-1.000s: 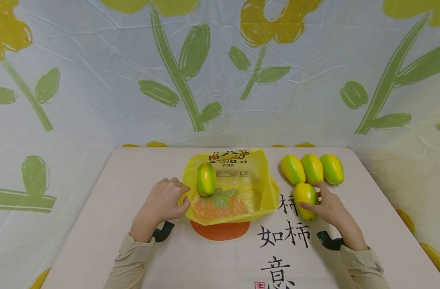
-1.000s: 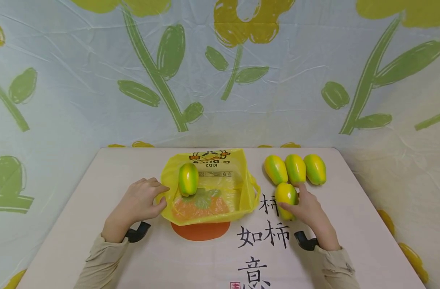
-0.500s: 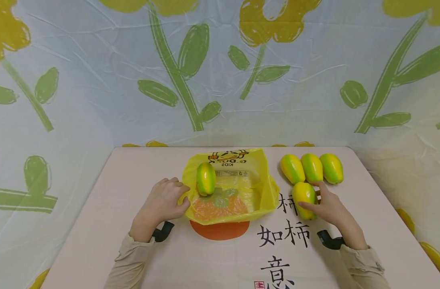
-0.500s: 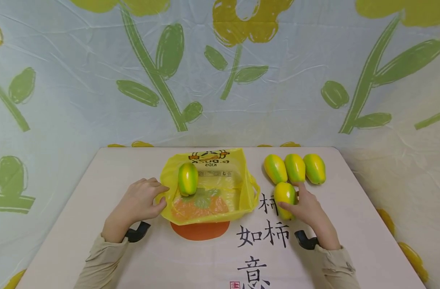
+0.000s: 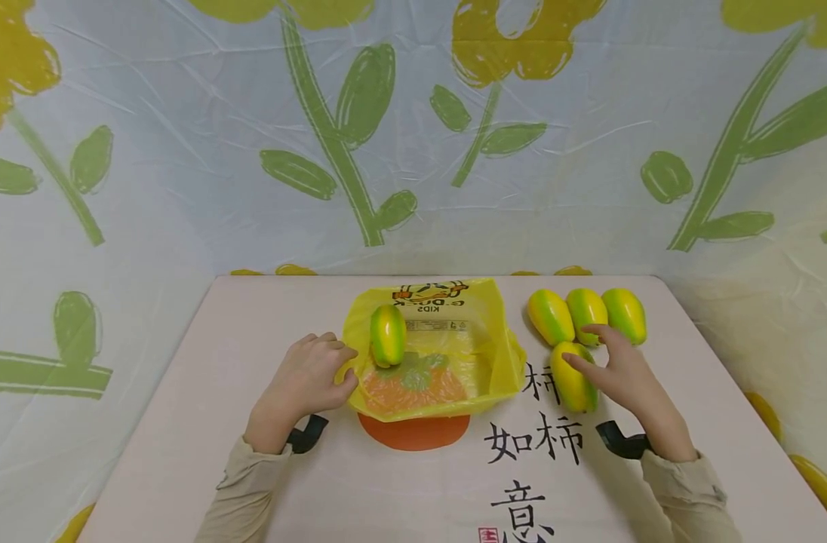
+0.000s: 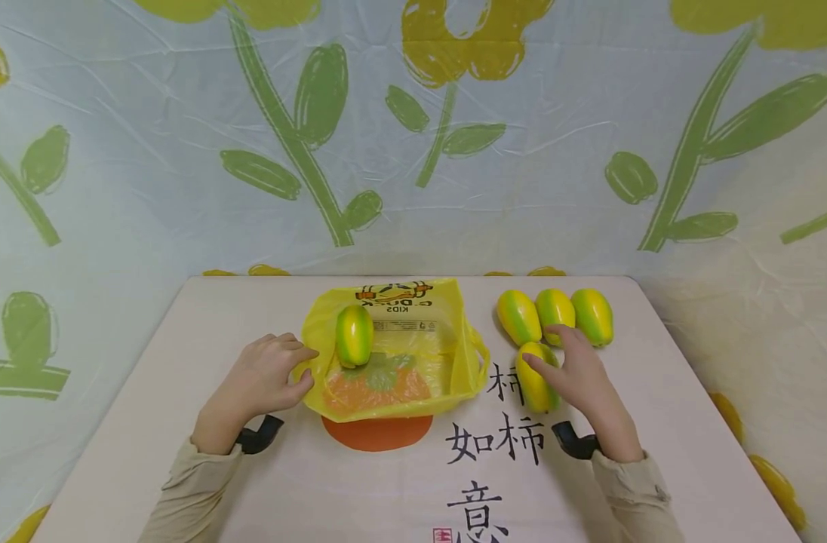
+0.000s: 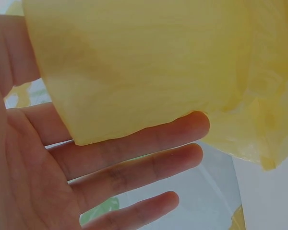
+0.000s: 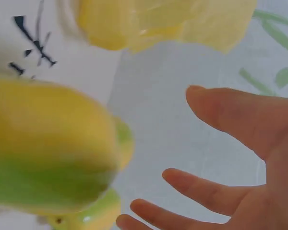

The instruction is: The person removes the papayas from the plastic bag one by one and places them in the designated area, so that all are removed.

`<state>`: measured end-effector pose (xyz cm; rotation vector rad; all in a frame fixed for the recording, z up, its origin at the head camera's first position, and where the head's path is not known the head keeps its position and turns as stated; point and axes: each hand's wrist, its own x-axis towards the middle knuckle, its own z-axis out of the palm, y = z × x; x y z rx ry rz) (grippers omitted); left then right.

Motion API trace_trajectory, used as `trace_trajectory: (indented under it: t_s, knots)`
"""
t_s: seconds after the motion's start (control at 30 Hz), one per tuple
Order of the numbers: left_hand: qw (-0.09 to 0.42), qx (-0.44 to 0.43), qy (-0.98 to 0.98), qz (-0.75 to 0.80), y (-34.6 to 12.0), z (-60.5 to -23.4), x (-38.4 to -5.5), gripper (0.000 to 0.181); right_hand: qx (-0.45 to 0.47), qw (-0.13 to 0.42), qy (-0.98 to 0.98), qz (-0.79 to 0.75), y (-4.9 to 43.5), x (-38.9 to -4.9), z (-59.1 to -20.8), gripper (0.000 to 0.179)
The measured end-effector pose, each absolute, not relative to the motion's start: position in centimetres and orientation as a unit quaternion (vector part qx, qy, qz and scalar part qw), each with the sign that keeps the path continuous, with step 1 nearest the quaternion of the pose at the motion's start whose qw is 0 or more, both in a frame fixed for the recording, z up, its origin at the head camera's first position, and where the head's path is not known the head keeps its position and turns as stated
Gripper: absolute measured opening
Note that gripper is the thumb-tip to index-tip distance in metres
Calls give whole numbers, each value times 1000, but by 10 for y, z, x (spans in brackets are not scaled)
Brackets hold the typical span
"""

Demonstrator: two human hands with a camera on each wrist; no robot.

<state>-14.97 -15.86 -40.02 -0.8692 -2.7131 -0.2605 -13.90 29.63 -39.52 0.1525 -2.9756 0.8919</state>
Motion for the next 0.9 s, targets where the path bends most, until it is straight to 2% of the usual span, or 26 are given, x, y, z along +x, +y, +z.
trace_trajectory:
  t_s: [0.27, 0.67, 0.9]
  knots:
    - [133, -296, -942, -87, -159, -400, -150, 20, 80, 49, -951, 293, 281, -146, -373, 58]
    - [138, -303, -938, -92, -159, -400, -149, 18, 154, 80, -937, 302, 235, -159, -326, 55]
    - [140, -303, -938, -97, -160, -399, -149, 18, 207, 54, -929, 303, 201, -172, -304, 48]
